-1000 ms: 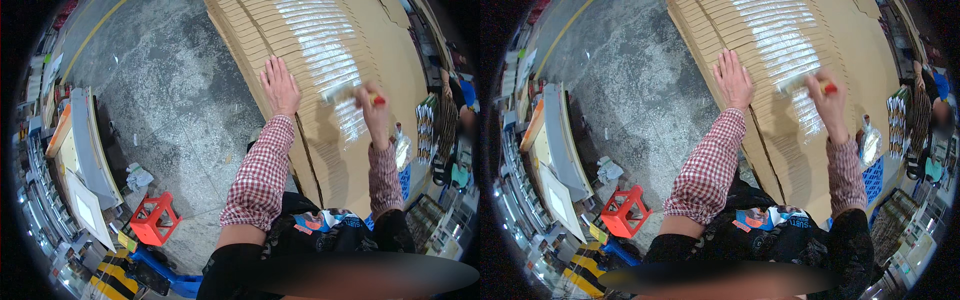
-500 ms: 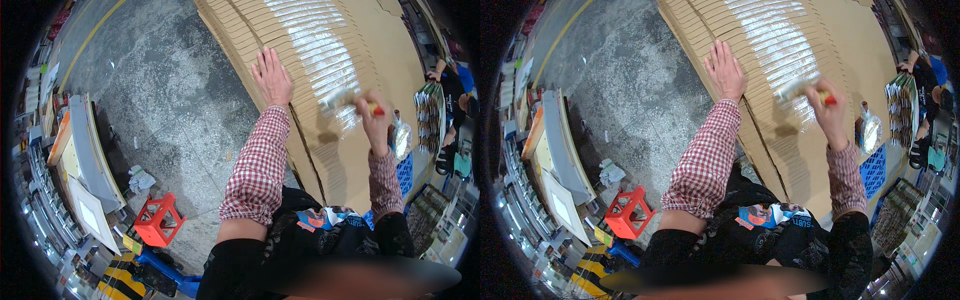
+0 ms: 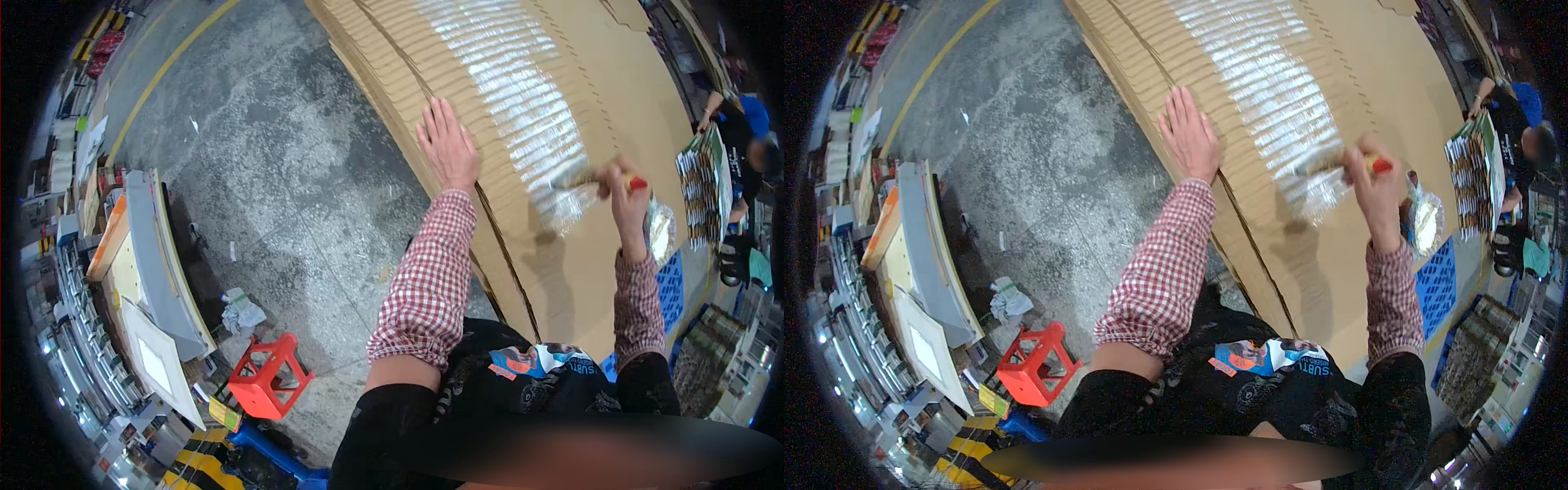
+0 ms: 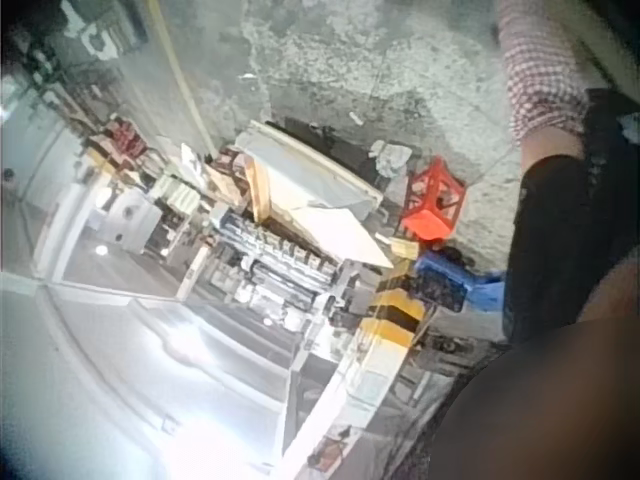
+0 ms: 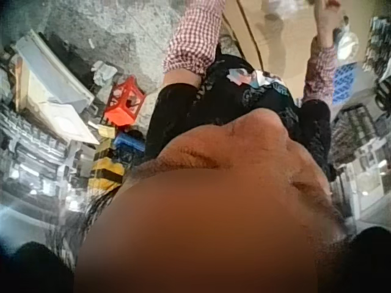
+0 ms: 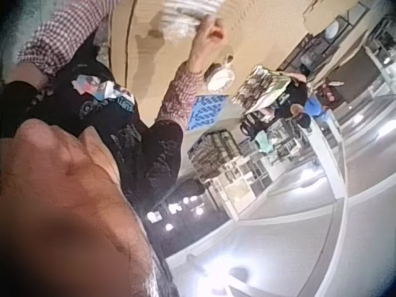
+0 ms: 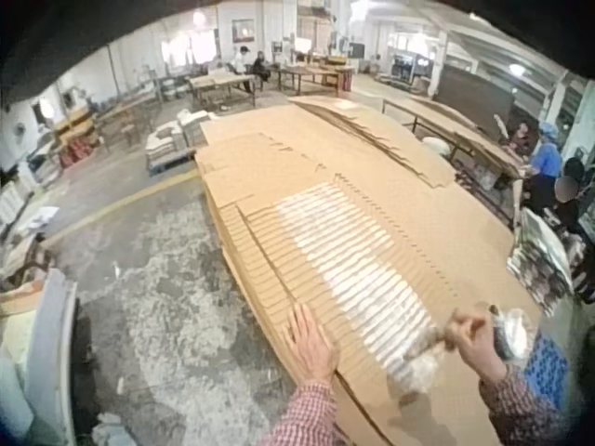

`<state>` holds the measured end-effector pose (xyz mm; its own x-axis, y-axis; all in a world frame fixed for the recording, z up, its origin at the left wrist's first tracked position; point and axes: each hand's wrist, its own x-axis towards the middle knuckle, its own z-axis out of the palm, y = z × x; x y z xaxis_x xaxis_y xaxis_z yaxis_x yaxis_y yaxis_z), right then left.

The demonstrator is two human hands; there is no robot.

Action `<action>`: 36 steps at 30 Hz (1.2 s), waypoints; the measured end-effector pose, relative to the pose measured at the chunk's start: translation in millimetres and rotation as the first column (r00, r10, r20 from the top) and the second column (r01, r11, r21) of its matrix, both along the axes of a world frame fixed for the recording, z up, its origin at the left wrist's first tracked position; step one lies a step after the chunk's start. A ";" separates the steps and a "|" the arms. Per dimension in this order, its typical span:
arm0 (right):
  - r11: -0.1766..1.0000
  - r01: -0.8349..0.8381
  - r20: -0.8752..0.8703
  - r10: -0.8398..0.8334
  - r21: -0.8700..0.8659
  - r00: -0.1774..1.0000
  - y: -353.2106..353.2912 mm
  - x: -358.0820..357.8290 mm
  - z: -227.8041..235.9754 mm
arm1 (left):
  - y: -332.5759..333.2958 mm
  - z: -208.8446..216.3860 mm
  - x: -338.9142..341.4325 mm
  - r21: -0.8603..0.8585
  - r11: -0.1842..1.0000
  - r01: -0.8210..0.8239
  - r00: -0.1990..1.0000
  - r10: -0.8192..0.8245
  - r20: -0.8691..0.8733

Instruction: Apply adhesive or white paint to a stack of fan-folded cardboard products using a brush.

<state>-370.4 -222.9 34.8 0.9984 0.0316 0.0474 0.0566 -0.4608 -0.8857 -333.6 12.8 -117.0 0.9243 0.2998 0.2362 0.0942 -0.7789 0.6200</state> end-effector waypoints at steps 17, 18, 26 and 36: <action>0.988 -0.097 -0.063 0.089 -0.122 0.994 69.5 108.7 -25.3 | 37.7 -0.5 74.0 -0.017 1.000 -0.024 1.000 0.024 -0.002; 0.964 -0.101 -0.112 0.075 -0.247 0.991 61.2 100.7 -24.5 | 40.5 -0.3 71.2 -0.033 0.998 -0.049 0.999 0.050 0.016; 0.953 0.142 0.171 -0.191 0.266 0.967 61.8 200.3 -15.0 | 33.8 -5.2 72.2 0.078 0.997 -0.015 0.998 0.019 -0.054; 0.981 0.165 -0.058 -0.171 -0.102 0.983 -14.0 148.8 -9.6 | 49.8 -7.0 66.9 0.187 0.981 -0.051 0.993 0.069 -0.095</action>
